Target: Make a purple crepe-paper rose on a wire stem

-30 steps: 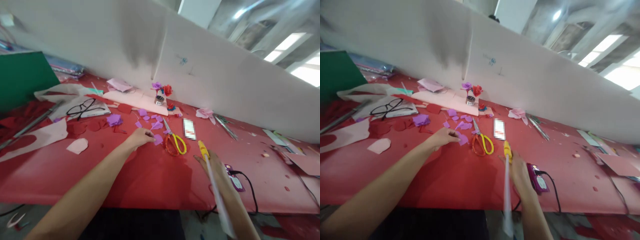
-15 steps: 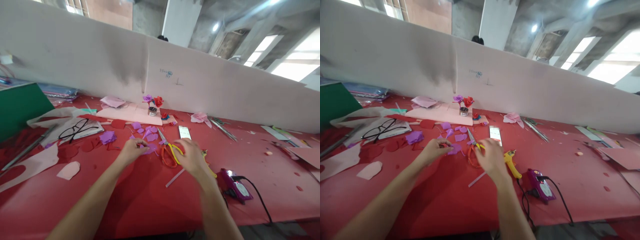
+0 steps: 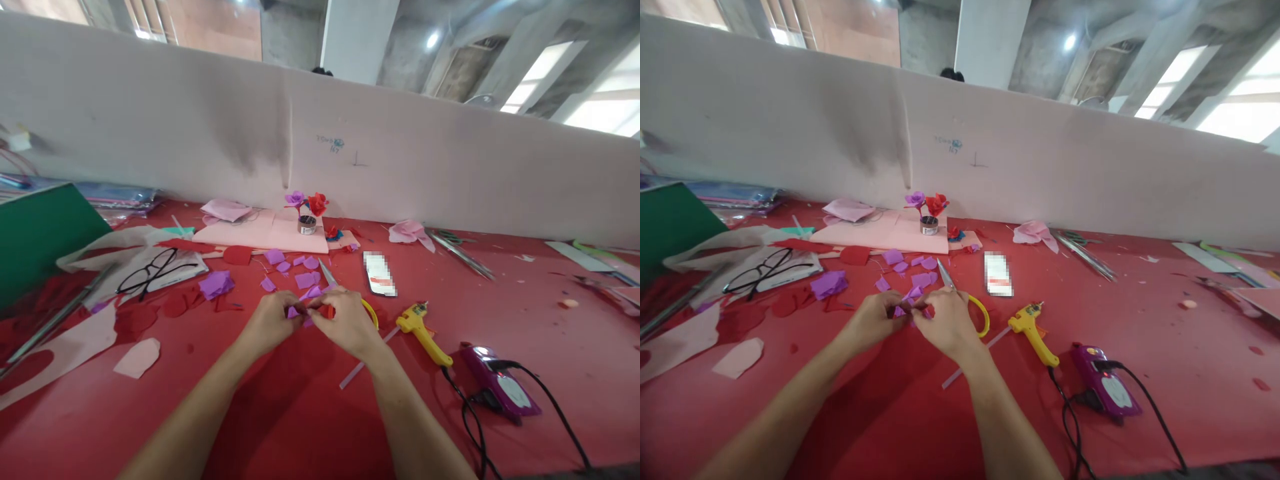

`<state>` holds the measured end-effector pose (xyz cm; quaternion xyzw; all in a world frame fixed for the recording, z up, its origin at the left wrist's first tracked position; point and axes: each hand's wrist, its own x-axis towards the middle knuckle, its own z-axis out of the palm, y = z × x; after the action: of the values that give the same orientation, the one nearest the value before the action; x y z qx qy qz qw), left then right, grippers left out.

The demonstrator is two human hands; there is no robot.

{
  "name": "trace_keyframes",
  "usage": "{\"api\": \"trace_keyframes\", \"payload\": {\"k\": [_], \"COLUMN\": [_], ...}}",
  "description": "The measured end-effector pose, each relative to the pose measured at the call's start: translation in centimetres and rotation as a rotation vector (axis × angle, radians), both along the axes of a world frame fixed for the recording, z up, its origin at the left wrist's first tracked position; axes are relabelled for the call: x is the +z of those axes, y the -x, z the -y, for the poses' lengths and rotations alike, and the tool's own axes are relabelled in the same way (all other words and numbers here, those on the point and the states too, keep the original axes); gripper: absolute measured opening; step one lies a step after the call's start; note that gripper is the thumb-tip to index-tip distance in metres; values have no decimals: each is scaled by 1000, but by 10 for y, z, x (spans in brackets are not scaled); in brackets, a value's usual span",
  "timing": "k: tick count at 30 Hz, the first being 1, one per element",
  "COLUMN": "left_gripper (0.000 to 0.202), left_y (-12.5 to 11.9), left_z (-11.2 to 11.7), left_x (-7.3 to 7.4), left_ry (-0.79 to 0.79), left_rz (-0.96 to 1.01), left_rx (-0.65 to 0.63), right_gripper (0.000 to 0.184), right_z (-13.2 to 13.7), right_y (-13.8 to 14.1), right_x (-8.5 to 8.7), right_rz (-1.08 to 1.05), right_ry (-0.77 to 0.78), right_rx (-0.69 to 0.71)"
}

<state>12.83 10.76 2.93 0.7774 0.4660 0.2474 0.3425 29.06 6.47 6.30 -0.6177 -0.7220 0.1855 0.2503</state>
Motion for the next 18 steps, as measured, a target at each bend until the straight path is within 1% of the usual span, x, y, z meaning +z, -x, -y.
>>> {"api": "trace_keyframes", "payload": {"k": [6, 13, 16, 18], "left_gripper": [15, 17, 16, 21], "left_y": [1, -1, -1, 0], "left_z": [1, 1, 1, 1], "left_x": [-3, -2, 0, 2], "left_ry": [52, 104, 159, 209], "left_rz": [-15, 9, 43, 125], "left_rx": [-45, -39, -6, 37], "right_gripper": [15, 13, 13, 13], "right_z": [-1, -2, -3, -4], "right_y": [-3, -3, -5, -8], "right_x": [-4, -6, -6, -6], "right_rz": [58, -20, -72, -144], "right_ry": [2, 78, 90, 73], "right_rx": [34, 14, -3, -53]}}
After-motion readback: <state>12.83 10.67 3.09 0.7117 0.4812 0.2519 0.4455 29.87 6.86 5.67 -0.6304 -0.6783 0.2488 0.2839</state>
